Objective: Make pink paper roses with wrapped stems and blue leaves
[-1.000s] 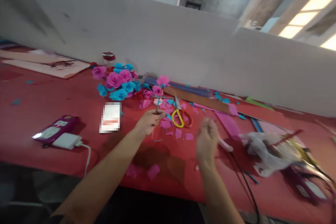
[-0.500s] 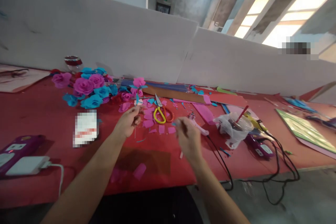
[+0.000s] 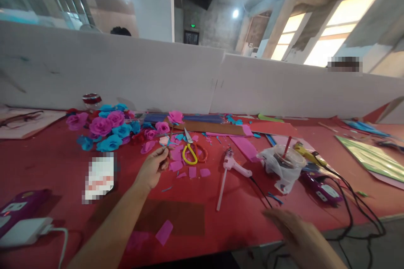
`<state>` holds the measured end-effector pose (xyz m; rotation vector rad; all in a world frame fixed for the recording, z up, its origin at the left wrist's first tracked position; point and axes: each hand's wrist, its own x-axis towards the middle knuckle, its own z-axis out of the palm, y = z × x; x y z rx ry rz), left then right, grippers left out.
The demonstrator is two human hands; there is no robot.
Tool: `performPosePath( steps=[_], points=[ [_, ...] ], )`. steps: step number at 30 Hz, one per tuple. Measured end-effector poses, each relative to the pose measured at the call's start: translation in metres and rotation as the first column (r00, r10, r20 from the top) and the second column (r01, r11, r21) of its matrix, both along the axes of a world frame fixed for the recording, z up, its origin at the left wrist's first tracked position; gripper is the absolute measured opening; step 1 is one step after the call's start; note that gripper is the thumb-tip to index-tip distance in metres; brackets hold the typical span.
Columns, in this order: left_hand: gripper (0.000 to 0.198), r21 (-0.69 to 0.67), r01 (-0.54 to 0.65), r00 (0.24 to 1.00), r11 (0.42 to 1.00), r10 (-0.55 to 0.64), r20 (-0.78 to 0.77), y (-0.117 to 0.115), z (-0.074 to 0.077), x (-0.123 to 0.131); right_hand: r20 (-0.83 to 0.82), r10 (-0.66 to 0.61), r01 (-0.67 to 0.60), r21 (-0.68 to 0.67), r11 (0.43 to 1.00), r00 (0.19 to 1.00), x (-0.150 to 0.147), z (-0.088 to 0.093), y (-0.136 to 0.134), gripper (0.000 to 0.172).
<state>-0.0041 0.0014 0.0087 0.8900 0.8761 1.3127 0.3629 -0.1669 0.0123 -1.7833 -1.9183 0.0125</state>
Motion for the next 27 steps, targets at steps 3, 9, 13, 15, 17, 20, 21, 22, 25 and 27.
performPosePath(
  steps=[3, 9, 13, 15, 17, 20, 21, 22, 25, 27],
  points=[
    [0.030, 0.027, -0.019, 0.996, 0.999, 0.022, -0.092, -0.001, 0.001, 0.001, 0.212, 0.068, -0.080, 0.048, 0.996, 0.975, -0.025, -0.009, 0.065, 0.045],
    [0.031, 0.069, -0.099, 0.962, 0.993, 0.113, -0.249, -0.002, 0.004, 0.001, 0.463, -0.025, 0.088, -0.115, 0.989, 0.886, -0.052, -0.022, 0.152, 0.045],
    [0.024, 0.113, -0.186, 0.912, 0.976, 0.214, -0.351, -0.002, 0.005, -0.001, 0.496, 0.004, 0.127, -0.231, 0.965, 0.868, -0.056, -0.020, 0.158, 0.036],
    [0.023, 0.119, -0.209, 0.890, 0.971, 0.239, -0.389, -0.002, 0.005, -0.002, 0.500, -0.005, 0.115, -0.189, 0.975, 0.866, -0.055, -0.017, 0.154, 0.036],
    [0.024, 0.127, -0.213, 0.878, 0.969, 0.247, -0.410, -0.002, 0.004, -0.001, 0.443, 0.007, 0.045, -0.106, 0.993, 0.896, -0.052, -0.015, 0.148, 0.036],
    [0.026, 0.171, -0.211, 0.858, 0.962, 0.266, -0.439, -0.002, 0.001, -0.001, 0.245, 0.019, -0.042, 0.086, 0.995, 0.969, -0.047, -0.013, 0.139, 0.035],
    [0.027, 0.183, -0.210, 0.851, 0.960, 0.272, -0.449, -0.002, 0.001, 0.000, 0.174, 0.006, -0.033, 0.152, 0.988, 0.985, -0.047, -0.012, 0.135, 0.033],
    [0.027, 0.190, -0.208, 0.846, 0.959, 0.274, -0.458, -0.002, 0.000, 0.000, 0.105, -0.011, -0.012, 0.215, 0.976, 0.994, -0.049, -0.012, 0.131, 0.029],
    [0.027, 0.201, -0.201, 0.833, 0.959, 0.276, -0.481, -0.003, 0.000, 0.000, -0.112, -0.033, 0.066, 0.302, 0.951, 0.993, -0.065, -0.005, 0.114, 0.018],
    [0.027, 0.216, -0.205, 0.820, 0.955, 0.288, -0.494, -0.004, 0.000, 0.000, -0.279, -0.002, 0.077, 0.259, 0.963, 0.960, -0.085, 0.004, 0.100, 0.016]
  ],
)
